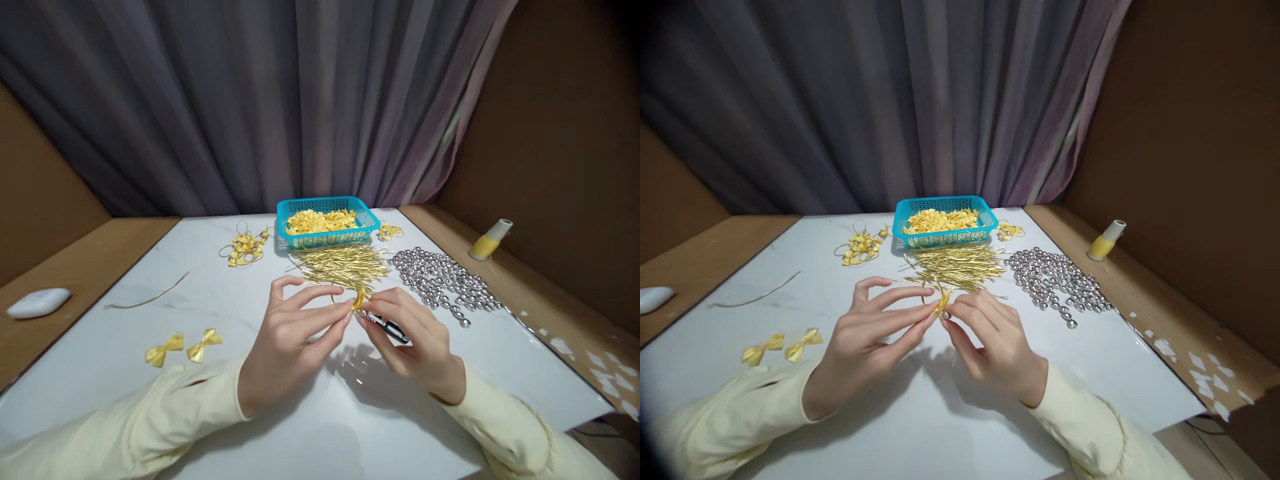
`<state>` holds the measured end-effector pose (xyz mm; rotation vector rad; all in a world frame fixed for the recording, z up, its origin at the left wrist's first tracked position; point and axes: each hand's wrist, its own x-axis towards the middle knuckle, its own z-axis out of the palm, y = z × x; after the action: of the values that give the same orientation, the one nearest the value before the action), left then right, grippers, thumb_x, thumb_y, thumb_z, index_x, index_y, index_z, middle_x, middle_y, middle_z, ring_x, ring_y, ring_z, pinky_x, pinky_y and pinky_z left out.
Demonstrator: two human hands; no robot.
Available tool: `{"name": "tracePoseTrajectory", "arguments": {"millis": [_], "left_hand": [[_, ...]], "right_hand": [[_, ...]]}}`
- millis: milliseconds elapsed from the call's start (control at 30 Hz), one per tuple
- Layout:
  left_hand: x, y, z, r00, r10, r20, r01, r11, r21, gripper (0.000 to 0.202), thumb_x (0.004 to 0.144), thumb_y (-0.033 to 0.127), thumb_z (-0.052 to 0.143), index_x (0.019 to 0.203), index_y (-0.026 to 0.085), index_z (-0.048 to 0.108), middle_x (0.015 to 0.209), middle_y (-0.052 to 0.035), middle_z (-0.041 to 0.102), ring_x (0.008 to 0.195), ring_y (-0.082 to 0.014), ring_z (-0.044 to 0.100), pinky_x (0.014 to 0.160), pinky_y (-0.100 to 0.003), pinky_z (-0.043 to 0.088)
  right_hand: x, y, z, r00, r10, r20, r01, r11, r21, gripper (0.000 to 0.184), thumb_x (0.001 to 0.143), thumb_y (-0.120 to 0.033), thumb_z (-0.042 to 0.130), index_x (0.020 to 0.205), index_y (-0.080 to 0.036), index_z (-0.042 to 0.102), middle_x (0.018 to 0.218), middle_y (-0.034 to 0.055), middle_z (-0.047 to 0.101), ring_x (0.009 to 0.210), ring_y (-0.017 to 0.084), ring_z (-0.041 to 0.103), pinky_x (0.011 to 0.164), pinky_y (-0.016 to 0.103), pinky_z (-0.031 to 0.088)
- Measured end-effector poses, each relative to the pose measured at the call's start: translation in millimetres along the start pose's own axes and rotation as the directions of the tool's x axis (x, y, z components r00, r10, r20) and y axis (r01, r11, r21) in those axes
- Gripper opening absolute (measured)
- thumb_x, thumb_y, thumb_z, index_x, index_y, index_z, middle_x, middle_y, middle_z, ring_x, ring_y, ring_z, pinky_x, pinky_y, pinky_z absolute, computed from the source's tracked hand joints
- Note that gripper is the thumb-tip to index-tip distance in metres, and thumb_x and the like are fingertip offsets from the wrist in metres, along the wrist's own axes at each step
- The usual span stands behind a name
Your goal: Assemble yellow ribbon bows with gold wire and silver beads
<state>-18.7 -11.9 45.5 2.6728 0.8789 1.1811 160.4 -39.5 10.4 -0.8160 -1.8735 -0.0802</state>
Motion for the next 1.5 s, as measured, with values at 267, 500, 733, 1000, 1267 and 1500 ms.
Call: {"name": "tracePoseTrajectory", "arguments": {"millis": [267,500,733,1000,1267,1500], "left_hand": [[8,3,-4.1,0.981,-0.184,0.064,0.194,0.95,-0.244,0.012,0.074,0.016,0.061,0.078,0.023,0.07,0.084,0.001,0.071,0.081,-0.0175,0.064,0.083,-0.035,0.035],[10,2,-6.3,0.945,-0.298,0.135,0.326,0.885,-0.333,0.013,0.073,0.017,0.062,0.08,0.023,0.071,0.083,0.0022,0.071,0.084,-0.0175,0.063,0.084,-0.034,0.039],[12,2,-10.1,0.88,-0.377,0.29,0.463,0.818,-0.341,0.014,0.076,0.023,0.06,0.085,0.026,0.071,0.088,0.0041,0.07,0.09,-0.0161,0.06,0.083,-0.03,0.044],[14,1,-9.5,0.864,-0.403,0.301,0.493,0.797,-0.349,0.013,0.076,0.025,0.061,0.084,0.025,0.071,0.086,0.0038,0.071,0.088,-0.0148,0.06,0.079,-0.026,0.047],[15,1,-8.4,0.883,-0.377,0.28,0.459,0.818,-0.347,0.012,0.075,0.023,0.061,0.081,0.022,0.071,0.083,0.002,0.071,0.085,-0.015,0.061,0.079,-0.026,0.047],[16,1,-6.9,0.88,-0.366,0.304,0.462,0.809,-0.364,0.013,0.075,0.021,0.06,0.082,0.021,0.071,0.087,0.0011,0.07,0.089,-0.0141,0.06,0.081,-0.024,0.047]], "right_hand": [[1,0,-2,0.962,-0.272,0.03,0.273,0.951,-0.145,0.034,0.069,0.003,0.057,0.101,-0.008,0.054,0.073,0.01,0.062,0.065,0.016,0.053,0.053,0.029,0.046],[1,1,2,0.995,-0.058,-0.077,0.056,0.998,-0.028,0.036,0.069,-0.002,0.061,0.102,-0.014,0.053,0.076,0.0065,0.06,0.067,0.016,0.054,0.055,0.03,0.046],[-2,4,0,0.967,-0.255,0.024,0.255,0.95,-0.181,0.035,0.071,0.001,0.058,0.105,-0.009,0.054,0.075,0.009,0.063,0.067,0.015,0.053,0.053,0.028,0.047],[-1,-1,-3,0.965,-0.263,-0.002,0.262,0.964,-0.052,0.036,0.068,0.001,0.055,0.102,-0.009,0.055,0.072,0.0086,0.062,0.062,0.015,0.052,0.049,0.028,0.046],[-3,3,0,0.999,-0.038,-0.003,0.038,0.999,-0.026,0.021,0.071,-0.01,0.059,0.091,-0.015,0.055,0.07,0.0049,0.059,0.061,0.015,0.051,0.051,0.028,0.041],[-5,5,3,0.996,0.056,0.07,-0.052,0.997,-0.063,0.011,0.074,-0.02,0.061,0.081,-0.015,0.055,0.06,0.0006,0.052,0.055,0.011,0.046,0.048,0.025,0.034]]}}
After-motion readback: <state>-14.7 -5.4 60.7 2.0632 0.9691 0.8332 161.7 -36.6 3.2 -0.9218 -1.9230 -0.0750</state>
